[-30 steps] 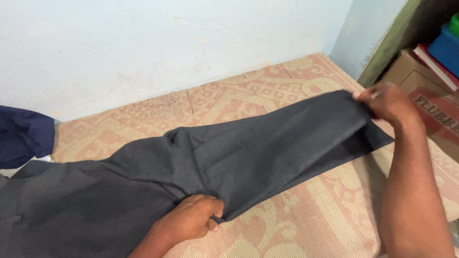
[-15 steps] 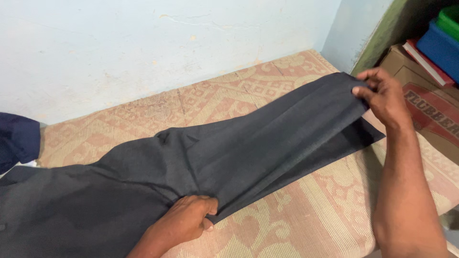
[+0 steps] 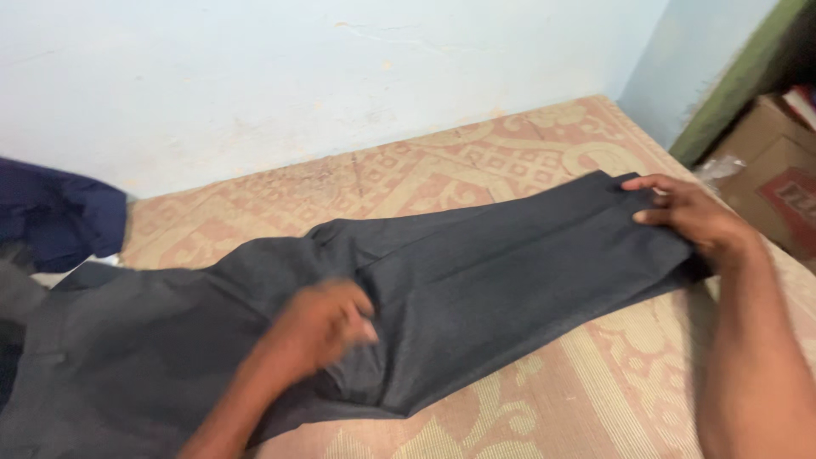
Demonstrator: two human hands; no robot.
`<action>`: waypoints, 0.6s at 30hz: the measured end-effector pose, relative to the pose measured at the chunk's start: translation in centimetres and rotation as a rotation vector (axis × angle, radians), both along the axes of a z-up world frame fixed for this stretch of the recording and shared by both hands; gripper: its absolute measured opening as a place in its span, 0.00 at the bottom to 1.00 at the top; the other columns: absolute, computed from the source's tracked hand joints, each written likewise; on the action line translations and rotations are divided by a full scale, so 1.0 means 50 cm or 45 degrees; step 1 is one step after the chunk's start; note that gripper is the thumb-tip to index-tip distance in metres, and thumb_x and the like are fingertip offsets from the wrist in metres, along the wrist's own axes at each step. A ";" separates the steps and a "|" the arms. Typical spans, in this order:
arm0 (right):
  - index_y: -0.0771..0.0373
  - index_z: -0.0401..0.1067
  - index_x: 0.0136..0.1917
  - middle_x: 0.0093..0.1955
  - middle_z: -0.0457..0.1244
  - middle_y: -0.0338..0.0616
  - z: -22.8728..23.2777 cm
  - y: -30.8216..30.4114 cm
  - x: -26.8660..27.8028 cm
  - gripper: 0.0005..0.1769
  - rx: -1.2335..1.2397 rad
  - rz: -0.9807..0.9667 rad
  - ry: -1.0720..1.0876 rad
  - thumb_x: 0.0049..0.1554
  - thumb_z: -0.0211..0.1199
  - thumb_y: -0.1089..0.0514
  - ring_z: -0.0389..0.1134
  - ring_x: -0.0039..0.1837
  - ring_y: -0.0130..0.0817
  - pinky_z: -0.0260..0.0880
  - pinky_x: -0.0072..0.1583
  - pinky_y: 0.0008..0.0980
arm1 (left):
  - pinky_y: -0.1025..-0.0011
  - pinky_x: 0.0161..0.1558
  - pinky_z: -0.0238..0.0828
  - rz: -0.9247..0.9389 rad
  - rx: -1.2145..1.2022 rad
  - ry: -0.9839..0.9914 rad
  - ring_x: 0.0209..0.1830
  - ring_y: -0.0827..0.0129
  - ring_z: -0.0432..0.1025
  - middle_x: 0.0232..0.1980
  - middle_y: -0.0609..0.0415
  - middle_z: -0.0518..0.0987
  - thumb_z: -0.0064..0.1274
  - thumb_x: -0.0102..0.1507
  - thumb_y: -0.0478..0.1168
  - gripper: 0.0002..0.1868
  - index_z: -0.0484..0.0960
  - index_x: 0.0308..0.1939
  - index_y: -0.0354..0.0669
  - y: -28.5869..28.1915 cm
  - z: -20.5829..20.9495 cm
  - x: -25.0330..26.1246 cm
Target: The person spreads a pair of trousers on a bed, smooths the fabric by hand, and folds them into a rectangular shape.
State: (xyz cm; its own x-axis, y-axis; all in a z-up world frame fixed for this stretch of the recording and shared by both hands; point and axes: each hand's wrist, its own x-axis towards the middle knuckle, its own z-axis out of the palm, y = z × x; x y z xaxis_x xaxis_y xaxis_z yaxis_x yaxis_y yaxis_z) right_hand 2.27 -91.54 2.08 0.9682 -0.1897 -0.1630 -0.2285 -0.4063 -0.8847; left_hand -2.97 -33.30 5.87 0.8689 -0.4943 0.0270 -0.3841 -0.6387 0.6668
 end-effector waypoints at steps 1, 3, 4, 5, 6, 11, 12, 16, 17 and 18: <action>0.61 0.76 0.61 0.60 0.66 0.46 -0.001 -0.009 -0.003 0.20 -0.012 -0.078 -0.029 0.54 0.65 0.67 0.65 0.62 0.39 0.65 0.64 0.40 | 0.61 0.44 0.73 0.132 0.111 -0.429 0.40 0.58 0.77 0.40 0.49 0.82 0.67 0.52 0.44 0.19 0.83 0.43 0.41 0.021 0.003 0.020; 0.66 0.80 0.54 0.52 0.70 0.53 -0.001 -0.046 -0.016 0.08 -0.039 -0.247 -0.087 0.63 0.63 0.64 0.68 0.55 0.45 0.67 0.60 0.47 | 0.56 0.47 0.69 0.284 0.294 -0.982 0.47 0.51 0.75 0.47 0.44 0.81 0.67 0.48 0.47 0.29 0.81 0.49 0.38 0.073 -0.004 0.052; 0.65 0.81 0.52 0.49 0.70 0.52 -0.007 -0.063 -0.020 0.08 -0.118 -0.254 -0.096 0.64 0.61 0.65 0.69 0.52 0.46 0.69 0.57 0.48 | 0.56 0.45 0.68 0.309 0.363 -1.102 0.48 0.50 0.75 0.50 0.42 0.80 0.67 0.45 0.50 0.35 0.80 0.53 0.37 0.099 -0.011 0.068; 0.64 0.81 0.51 0.47 0.71 0.51 -0.015 -0.073 -0.019 0.09 -0.198 -0.260 -0.105 0.64 0.59 0.66 0.70 0.48 0.46 0.70 0.53 0.49 | 0.55 0.44 0.67 0.334 0.432 -1.222 0.49 0.49 0.74 0.52 0.41 0.80 0.66 0.42 0.53 0.42 0.79 0.57 0.36 0.118 -0.023 0.080; 0.63 0.82 0.49 0.44 0.72 0.50 -0.022 -0.081 -0.017 0.12 -0.279 -0.272 -0.118 0.65 0.57 0.67 0.70 0.45 0.46 0.72 0.50 0.50 | 0.56 0.47 0.69 0.411 0.447 -0.851 0.48 0.50 0.75 0.49 0.42 0.80 0.67 0.45 0.50 0.37 0.79 0.56 0.39 0.131 -0.038 0.090; 0.63 0.84 0.46 0.42 0.72 0.45 -0.040 -0.062 -0.009 0.09 -0.550 -0.126 0.133 0.58 0.65 0.71 0.67 0.45 0.33 0.66 0.50 0.33 | 0.55 0.47 0.72 0.494 0.556 -0.302 0.42 0.52 0.78 0.40 0.49 0.82 0.61 0.61 0.39 0.07 0.80 0.36 0.40 0.169 -0.101 0.134; 0.63 0.84 0.46 0.41 0.73 0.44 -0.037 -0.059 -0.008 0.10 -0.548 -0.098 0.120 0.57 0.65 0.72 0.67 0.43 0.32 0.65 0.50 0.31 | 0.54 0.45 0.72 0.513 0.517 -0.421 0.41 0.50 0.78 0.39 0.49 0.82 0.60 0.60 0.36 0.05 0.80 0.35 0.40 0.176 -0.107 0.136; 0.62 0.81 0.49 0.43 0.70 0.42 -0.025 -0.062 -0.023 0.09 -0.413 -0.157 -0.301 0.64 0.61 0.70 0.66 0.44 0.30 0.66 0.48 0.33 | 0.54 0.39 0.73 0.701 0.227 -0.829 0.35 0.51 0.77 0.36 0.49 0.81 0.55 0.66 0.34 0.07 0.76 0.34 0.41 0.206 -0.093 0.139; 0.64 0.80 0.49 0.43 0.69 0.41 -0.020 -0.068 -0.026 0.08 -0.316 -0.159 -0.424 0.66 0.61 0.69 0.65 0.44 0.29 0.66 0.49 0.32 | 0.55 0.38 0.73 0.774 0.124 -0.909 0.33 0.53 0.77 0.36 0.49 0.80 0.54 0.71 0.35 0.10 0.75 0.34 0.40 0.215 -0.087 0.135; 0.65 0.79 0.49 0.44 0.68 0.41 -0.016 -0.070 -0.027 0.07 -0.216 -0.164 -0.550 0.68 0.60 0.69 0.65 0.44 0.28 0.65 0.50 0.31 | 0.54 0.39 0.73 0.819 0.113 -0.961 0.34 0.51 0.77 0.38 0.48 0.80 0.54 0.71 0.36 0.09 0.75 0.36 0.39 0.217 -0.085 0.131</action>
State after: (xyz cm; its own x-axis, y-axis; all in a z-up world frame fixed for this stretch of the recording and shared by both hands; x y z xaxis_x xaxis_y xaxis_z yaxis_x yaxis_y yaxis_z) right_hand 0.90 -95.06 1.29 0.9072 -0.3020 0.2929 0.0875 -0.5454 -0.8336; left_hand 3.58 -22.44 1.64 0.7423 0.0378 0.6690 -0.2508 -0.9102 0.3297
